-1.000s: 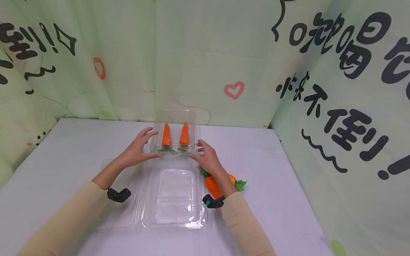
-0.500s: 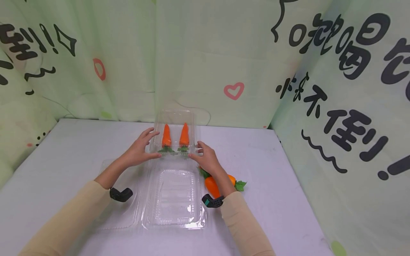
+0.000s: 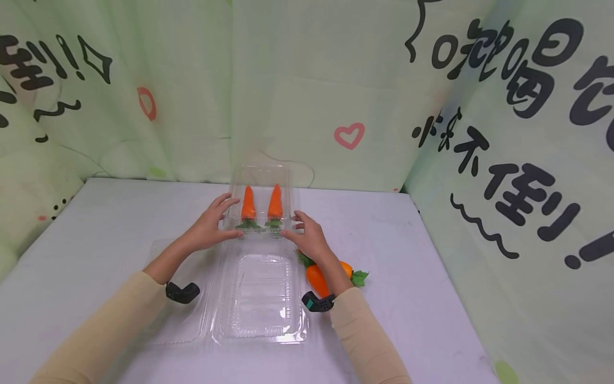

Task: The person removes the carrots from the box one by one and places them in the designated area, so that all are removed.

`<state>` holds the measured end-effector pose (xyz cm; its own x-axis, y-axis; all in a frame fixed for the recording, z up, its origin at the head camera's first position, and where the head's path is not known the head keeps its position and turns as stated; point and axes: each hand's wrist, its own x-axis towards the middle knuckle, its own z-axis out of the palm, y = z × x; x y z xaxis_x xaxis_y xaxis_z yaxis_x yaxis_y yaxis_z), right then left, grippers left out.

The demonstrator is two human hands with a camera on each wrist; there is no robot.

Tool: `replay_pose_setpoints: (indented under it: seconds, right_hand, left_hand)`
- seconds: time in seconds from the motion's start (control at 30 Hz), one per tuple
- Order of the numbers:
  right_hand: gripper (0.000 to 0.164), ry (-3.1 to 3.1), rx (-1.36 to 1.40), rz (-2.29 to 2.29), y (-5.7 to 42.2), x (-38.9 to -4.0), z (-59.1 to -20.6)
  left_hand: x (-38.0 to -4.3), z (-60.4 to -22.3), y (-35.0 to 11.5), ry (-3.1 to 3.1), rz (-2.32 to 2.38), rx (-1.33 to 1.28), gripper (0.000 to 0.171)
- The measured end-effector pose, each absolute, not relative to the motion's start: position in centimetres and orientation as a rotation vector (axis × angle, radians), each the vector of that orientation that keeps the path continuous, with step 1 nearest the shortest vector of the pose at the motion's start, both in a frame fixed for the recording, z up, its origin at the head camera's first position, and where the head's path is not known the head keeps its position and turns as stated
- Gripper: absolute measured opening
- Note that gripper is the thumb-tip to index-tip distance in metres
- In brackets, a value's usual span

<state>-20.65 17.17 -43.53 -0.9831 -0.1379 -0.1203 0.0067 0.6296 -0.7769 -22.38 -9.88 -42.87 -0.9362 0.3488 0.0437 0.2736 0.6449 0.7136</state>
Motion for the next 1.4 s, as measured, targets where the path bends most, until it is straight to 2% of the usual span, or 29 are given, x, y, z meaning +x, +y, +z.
replay_pose_setpoints:
  seconds: [0.43, 0.83, 1.1, 1.4]
  right_hand:
    - [0.069, 2.663, -0.147, -1.358, 17.06, -20.75, -43.4]
    - [0.061, 2.408, -0.063, -1.673, 17.12, -20.81, -42.88]
    - [0.055, 2.434, 0.021, -1.618, 16.84, -21.09, -43.05]
    - [0.049, 2.493, -0.022, -1.593, 16.96, -21.06, -43.17]
  left_hand:
    - [-22.51, -42.83, -9.65, 2.746, 1.171, 0.488, 0.085]
    - [-22.51, -42.82, -9.54, 2.765, 1.174, 0.505, 0.083]
    - [-22.43, -42.55, -9.49, 2.773, 1.167, 0.496, 0.081]
    - [-22.46, -42.46, -9.41, 2.756, 1.17, 0.455, 0.081]
